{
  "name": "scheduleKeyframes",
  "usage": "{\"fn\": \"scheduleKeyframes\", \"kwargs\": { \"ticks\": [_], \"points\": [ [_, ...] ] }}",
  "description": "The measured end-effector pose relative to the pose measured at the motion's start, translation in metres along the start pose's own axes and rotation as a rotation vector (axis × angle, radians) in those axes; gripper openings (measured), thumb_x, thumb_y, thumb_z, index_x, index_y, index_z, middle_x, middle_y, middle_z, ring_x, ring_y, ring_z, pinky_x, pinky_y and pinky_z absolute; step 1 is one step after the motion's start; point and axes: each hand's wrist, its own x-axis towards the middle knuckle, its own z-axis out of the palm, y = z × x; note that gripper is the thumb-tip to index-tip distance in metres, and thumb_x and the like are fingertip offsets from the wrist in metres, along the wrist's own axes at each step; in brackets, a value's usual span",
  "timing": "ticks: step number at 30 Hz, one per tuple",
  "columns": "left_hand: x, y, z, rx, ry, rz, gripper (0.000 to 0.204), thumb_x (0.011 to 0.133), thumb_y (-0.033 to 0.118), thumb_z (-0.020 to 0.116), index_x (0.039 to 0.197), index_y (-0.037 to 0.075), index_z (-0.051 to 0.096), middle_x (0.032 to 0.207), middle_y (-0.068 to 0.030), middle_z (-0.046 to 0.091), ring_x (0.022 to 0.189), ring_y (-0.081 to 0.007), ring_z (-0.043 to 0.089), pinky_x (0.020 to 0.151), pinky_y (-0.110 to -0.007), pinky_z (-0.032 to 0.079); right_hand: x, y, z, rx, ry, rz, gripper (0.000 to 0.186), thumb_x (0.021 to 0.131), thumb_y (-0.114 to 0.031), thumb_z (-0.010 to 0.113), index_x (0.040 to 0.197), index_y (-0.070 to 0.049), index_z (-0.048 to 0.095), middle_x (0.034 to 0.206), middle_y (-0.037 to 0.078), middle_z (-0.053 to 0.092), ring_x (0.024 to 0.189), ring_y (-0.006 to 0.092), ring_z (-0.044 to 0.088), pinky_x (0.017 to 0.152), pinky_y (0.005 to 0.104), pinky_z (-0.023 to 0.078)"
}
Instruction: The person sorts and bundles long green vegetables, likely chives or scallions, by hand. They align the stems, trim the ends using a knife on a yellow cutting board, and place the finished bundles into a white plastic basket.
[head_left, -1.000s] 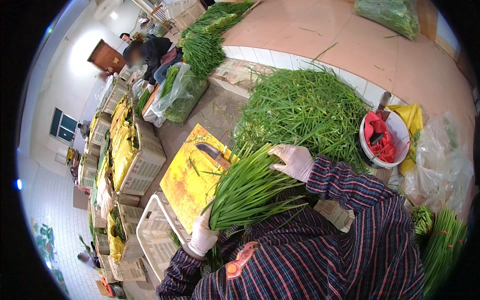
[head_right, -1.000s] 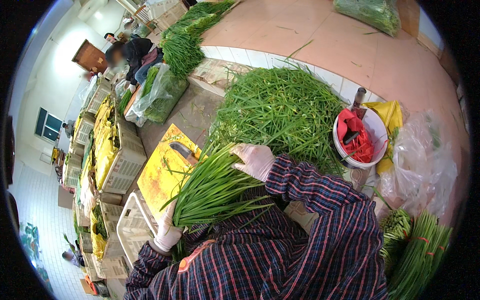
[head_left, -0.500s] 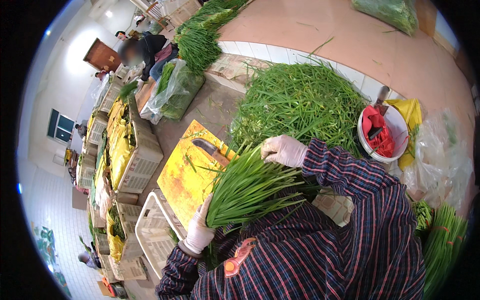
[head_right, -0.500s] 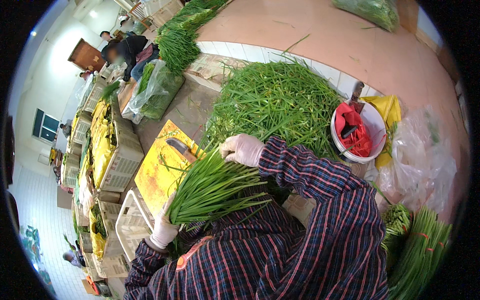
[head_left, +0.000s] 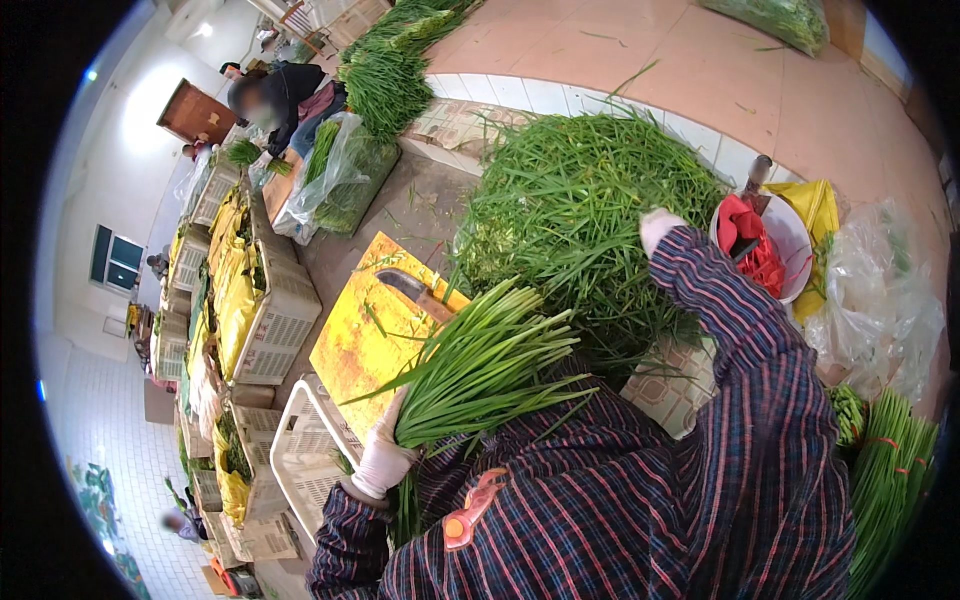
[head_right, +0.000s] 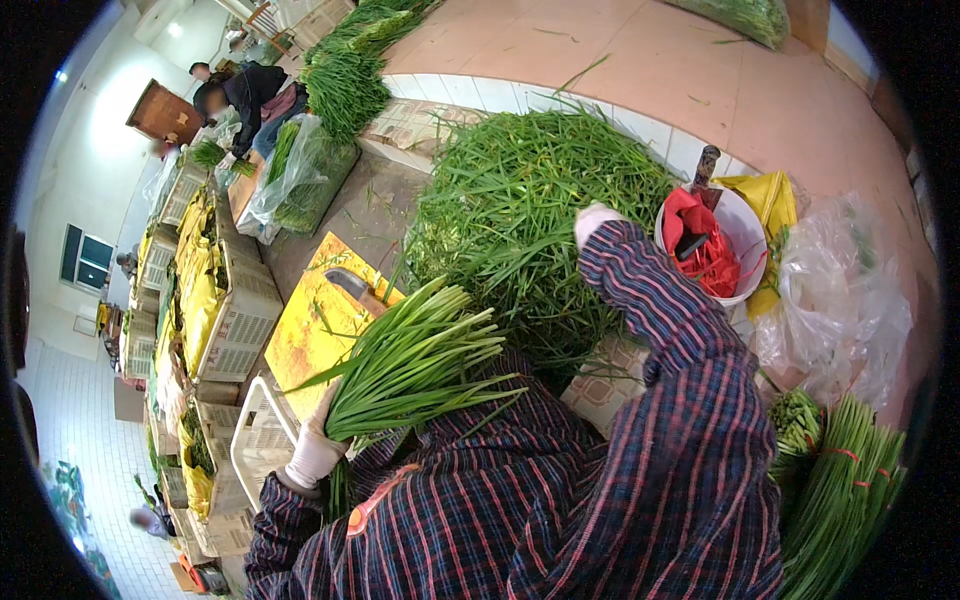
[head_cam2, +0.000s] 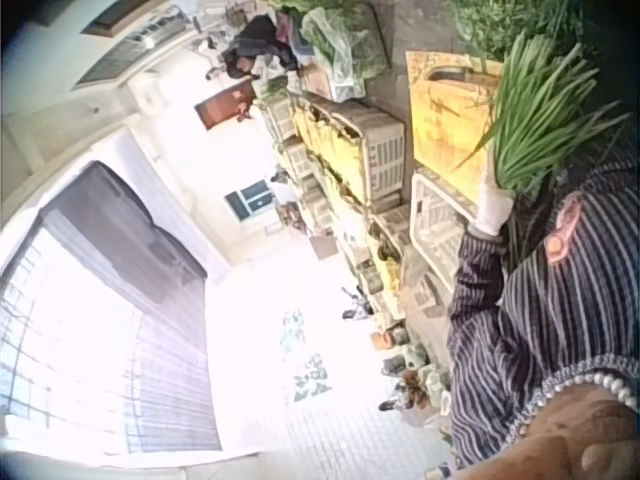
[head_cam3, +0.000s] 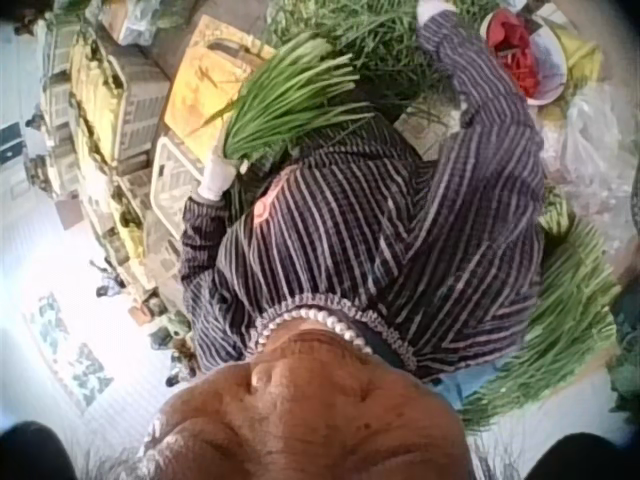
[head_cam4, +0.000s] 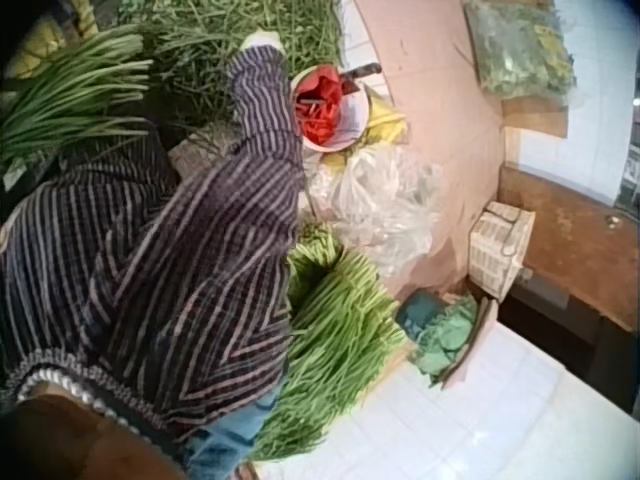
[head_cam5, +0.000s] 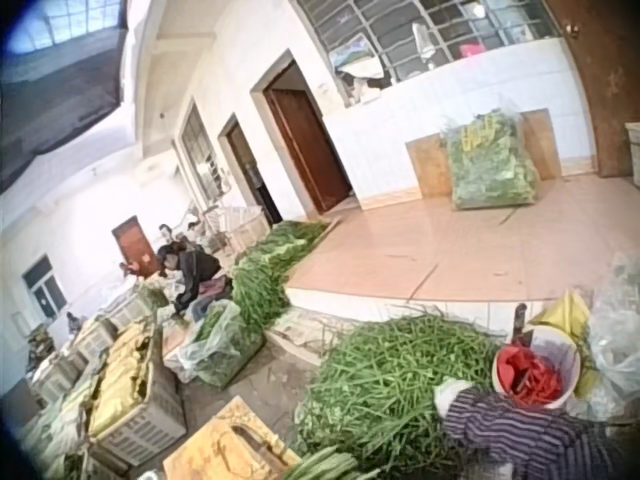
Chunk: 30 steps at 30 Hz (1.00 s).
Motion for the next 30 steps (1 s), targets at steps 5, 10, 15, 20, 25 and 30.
{"fn": "scheduleKeyframes", "kwargs": {
  "ticks": [5, 10, 15, 20, 25, 30],
  "points": [
    [-0.001, -0.02, 0.002, -0.321, -0.019, -0.094, 0.083, 0.066, -0.02, 0.058, 0.138, 0.005, 0.026, 0.127, -0.0097, 0.047, 0.114, -0.0157, 0.046, 0.096, -0.027, 0.037, -0.069, -0.091, -0.023, 0.541, 0.161, -0.141, 0.061, 0.073, -0.038, 0.065, 0.122, -0.005, 0.049, 0.117, 0.023, 0.052, 0.105, 0.032, 0.054, 0.09, 0.0362, 0.044],
    [0.001, -0.024, -0.002, -0.478, -0.041, -0.112, 0.082, 0.068, -0.017, 0.062, 0.138, 0.004, 0.025, 0.129, -0.01, 0.045, 0.116, -0.0176, 0.045, 0.097, -0.029, 0.038, -0.051, -0.147, 0.001, 1.293, -0.153, -0.445, 0.052, 0.079, -0.038, 0.063, 0.112, 0.001, 0.052, 0.087, 0.013, 0.063, 0.073, 0.0178, 0.062, 0.066, 0.0293, 0.051],
    [-0.004, -0.026, -0.009, -0.541, -0.022, -0.141, 0.085, 0.064, -0.02, 0.061, 0.138, 0.005, 0.026, 0.128, -0.0098, 0.046, 0.116, -0.0188, 0.045, 0.095, -0.031, 0.04, -0.009, -0.065, 0.033, 1.875, -0.088, -0.356, 0.023, 0.088, -0.022, 0.049, 0.1, -0.003, 0.057, 0.082, 0.009, 0.061, 0.06, 0.0103, 0.054, 0.052, 0.0246, 0.045],
    [-0.006, -0.031, -0.004, -0.498, 0.05, -0.153, 0.089, 0.061, -0.022, 0.056, 0.139, 0.007, 0.026, 0.126, -0.0077, 0.047, 0.111, -0.0172, 0.048, 0.088, -0.028, 0.043, -0.082, -0.078, -0.024, 0.101, 0.541, 0.162, 0.047, 0.086, -0.042, 0.046, 0.118, -0.007, 0.048, 0.12, 0.009, 0.051, 0.109, 0.0223, 0.05, 0.087, 0.0362, 0.044],
    [-0.005, -0.023, -0.001, -0.488, 0.017, -0.182, 0.091, 0.06, -0.023, 0.056, 0.14, 0.007, 0.024, 0.129, -0.0078, 0.044, 0.112, -0.018, 0.047, 0.087, -0.028, 0.044, -0.119, -0.163, -0.065, 0.174, 1.012, -0.332, 0.042, 0.08, -0.044, 0.056, 0.098, -0.006, 0.06, 0.099, 0.007, 0.055, 0.097, 0.0219, 0.049, 0.084, 0.0384, 0.038],
    [-0.005, -0.011, 0.006, -0.445, 0.019, -0.107, 0.09, 0.062, -0.021, 0.059, 0.139, 0.008, 0.024, 0.13, -0.009, 0.043, 0.117, -0.0192, 0.044, 0.092, -0.031, 0.042, -0.098, -0.19, -0.064, 0.169, 1.072, -0.162, 0.07, 0.077, -0.06, 0.048, 0.11, 0.0, 0.057, 0.124, 0.013, 0.047, 0.12, 0.0304, 0.036, 0.096, 0.0427, 0.03]
  ]
}}
